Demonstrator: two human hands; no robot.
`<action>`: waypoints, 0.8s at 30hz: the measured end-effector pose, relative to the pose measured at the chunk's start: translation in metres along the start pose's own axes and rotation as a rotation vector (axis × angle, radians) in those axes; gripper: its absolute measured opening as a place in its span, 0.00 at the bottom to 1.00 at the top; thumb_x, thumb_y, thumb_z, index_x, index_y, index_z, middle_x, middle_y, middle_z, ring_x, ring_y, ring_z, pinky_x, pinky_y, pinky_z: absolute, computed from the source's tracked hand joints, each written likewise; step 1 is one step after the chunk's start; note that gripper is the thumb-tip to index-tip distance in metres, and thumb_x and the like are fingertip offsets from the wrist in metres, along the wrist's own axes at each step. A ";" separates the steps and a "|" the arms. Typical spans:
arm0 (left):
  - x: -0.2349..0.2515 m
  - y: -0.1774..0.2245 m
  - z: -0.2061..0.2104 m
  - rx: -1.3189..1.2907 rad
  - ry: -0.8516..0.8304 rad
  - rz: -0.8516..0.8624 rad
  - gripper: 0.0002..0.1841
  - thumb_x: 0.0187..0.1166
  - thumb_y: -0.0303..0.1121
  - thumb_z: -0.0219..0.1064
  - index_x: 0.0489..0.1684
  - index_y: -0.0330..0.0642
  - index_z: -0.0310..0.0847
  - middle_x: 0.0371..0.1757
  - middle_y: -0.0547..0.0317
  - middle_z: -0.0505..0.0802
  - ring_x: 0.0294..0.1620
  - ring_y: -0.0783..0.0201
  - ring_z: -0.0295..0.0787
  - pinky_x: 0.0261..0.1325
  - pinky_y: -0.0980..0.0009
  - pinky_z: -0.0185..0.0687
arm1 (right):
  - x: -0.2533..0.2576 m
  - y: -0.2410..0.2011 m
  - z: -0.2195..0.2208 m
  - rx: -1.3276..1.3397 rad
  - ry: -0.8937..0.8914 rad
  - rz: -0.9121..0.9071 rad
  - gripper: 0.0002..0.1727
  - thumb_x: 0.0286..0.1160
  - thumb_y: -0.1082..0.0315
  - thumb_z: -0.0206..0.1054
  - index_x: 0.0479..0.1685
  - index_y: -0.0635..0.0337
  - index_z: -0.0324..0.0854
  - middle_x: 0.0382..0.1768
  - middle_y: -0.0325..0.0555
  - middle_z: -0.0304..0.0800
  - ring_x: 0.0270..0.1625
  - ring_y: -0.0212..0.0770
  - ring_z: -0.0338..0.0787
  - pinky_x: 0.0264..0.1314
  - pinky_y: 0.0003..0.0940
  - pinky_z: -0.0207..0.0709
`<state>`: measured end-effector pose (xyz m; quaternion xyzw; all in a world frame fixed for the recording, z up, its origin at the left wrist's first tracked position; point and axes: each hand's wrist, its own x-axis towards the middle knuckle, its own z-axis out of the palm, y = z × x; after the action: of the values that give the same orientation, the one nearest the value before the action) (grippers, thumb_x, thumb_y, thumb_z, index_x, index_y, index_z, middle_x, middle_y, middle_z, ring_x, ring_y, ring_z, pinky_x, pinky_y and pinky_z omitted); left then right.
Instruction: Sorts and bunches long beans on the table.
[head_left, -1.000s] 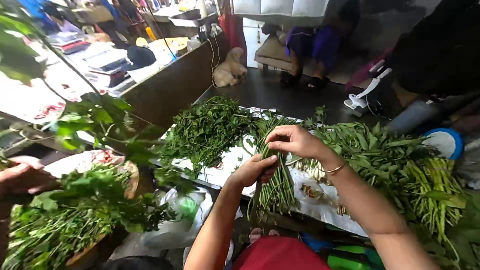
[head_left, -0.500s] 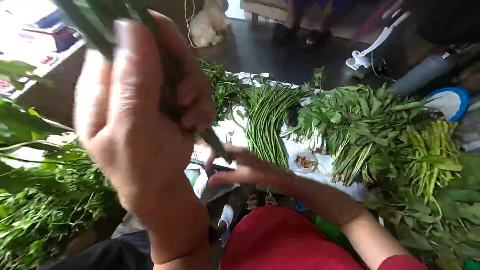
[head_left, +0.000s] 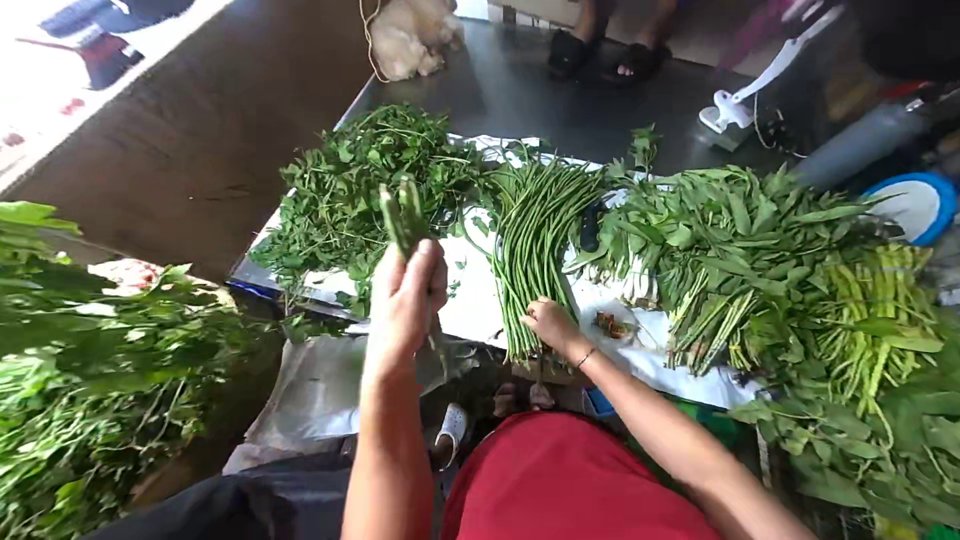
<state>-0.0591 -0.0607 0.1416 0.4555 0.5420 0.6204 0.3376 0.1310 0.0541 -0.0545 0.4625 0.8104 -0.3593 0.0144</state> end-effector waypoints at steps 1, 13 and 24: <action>0.002 -0.013 0.004 -0.022 -0.020 -0.016 0.12 0.93 0.42 0.47 0.43 0.53 0.74 0.18 0.72 0.73 0.11 0.77 0.61 0.14 0.82 0.62 | 0.001 -0.004 0.001 -0.069 -0.016 0.026 0.21 0.87 0.57 0.60 0.60 0.68 0.85 0.63 0.62 0.86 0.68 0.58 0.86 0.74 0.54 0.77; 0.024 -0.078 0.039 0.098 -0.181 0.006 0.17 0.89 0.30 0.44 0.60 0.29 0.76 0.49 0.55 0.93 0.53 0.68 0.90 0.67 0.62 0.83 | -0.080 -0.071 -0.115 0.023 0.096 -0.349 0.18 0.83 0.70 0.57 0.63 0.65 0.86 0.61 0.58 0.91 0.65 0.52 0.89 0.72 0.49 0.78; 0.009 -0.061 0.078 -0.354 -0.357 -0.188 0.14 0.93 0.31 0.39 0.56 0.35 0.70 0.33 0.61 0.90 0.28 0.67 0.91 0.36 0.70 0.92 | -0.069 -0.083 -0.164 0.996 0.436 -0.643 0.10 0.66 0.80 0.76 0.45 0.62 0.88 0.36 0.41 0.94 0.28 0.31 0.91 0.32 0.27 0.90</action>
<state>0.0054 -0.0125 0.0838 0.4392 0.3970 0.5811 0.5584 0.1577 0.0748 0.1385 0.2096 0.6285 -0.5774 -0.4771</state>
